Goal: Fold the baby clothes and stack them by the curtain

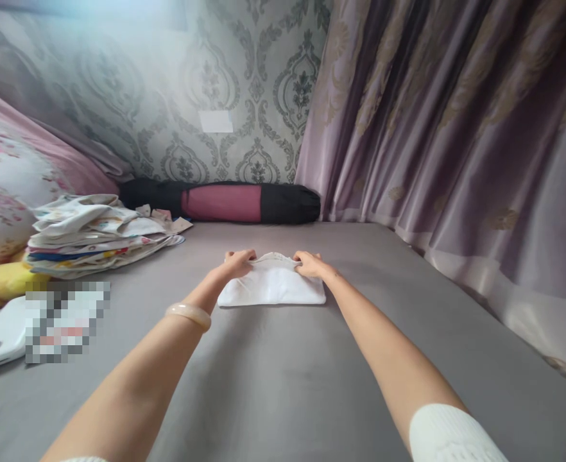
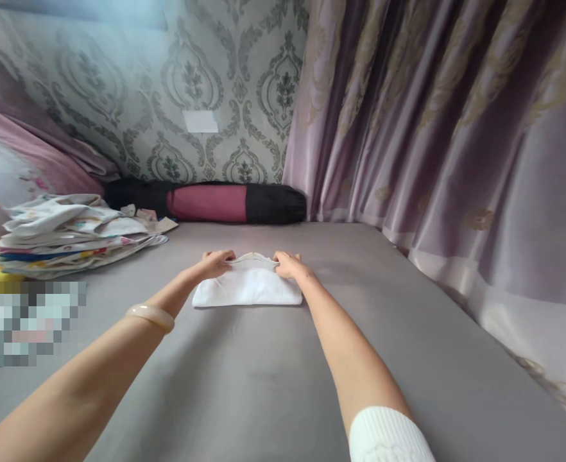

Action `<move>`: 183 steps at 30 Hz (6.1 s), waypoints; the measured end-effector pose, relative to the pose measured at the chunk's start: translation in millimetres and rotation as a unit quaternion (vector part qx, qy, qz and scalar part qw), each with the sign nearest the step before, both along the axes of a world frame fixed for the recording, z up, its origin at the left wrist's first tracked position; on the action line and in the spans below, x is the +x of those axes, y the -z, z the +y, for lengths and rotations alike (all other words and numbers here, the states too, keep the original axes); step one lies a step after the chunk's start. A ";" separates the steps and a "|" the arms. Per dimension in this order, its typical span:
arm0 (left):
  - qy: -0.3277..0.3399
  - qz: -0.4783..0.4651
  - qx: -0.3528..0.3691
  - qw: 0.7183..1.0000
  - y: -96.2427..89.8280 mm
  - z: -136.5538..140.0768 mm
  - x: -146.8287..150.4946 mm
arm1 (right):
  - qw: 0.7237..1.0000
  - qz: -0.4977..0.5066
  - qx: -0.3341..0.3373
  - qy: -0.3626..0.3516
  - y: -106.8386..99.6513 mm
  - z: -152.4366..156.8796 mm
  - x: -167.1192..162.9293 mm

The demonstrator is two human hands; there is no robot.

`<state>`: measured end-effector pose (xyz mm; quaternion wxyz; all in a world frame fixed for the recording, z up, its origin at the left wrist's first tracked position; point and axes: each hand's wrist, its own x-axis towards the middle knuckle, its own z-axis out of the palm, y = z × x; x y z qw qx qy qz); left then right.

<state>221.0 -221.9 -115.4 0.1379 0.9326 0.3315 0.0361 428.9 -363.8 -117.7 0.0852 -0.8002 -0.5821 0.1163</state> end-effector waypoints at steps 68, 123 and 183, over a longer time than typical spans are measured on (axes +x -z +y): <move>0.163 -0.077 0.074 0.981 20.4 -74.9 -93.9 | 0.983 -0.054 0.132 -0.117 15.7 -121.5 -57.0; -0.016 -0.057 0.109 0.992 64.1 -89.1 -9.6 | 0.995 -0.027 0.099 -0.021 47.6 -33.6 -94.3; -0.145 -0.009 0.137 0.980 58.9 -63.7 -31.3 | 0.980 -0.076 0.021 0.181 47.1 -45.5 -55.8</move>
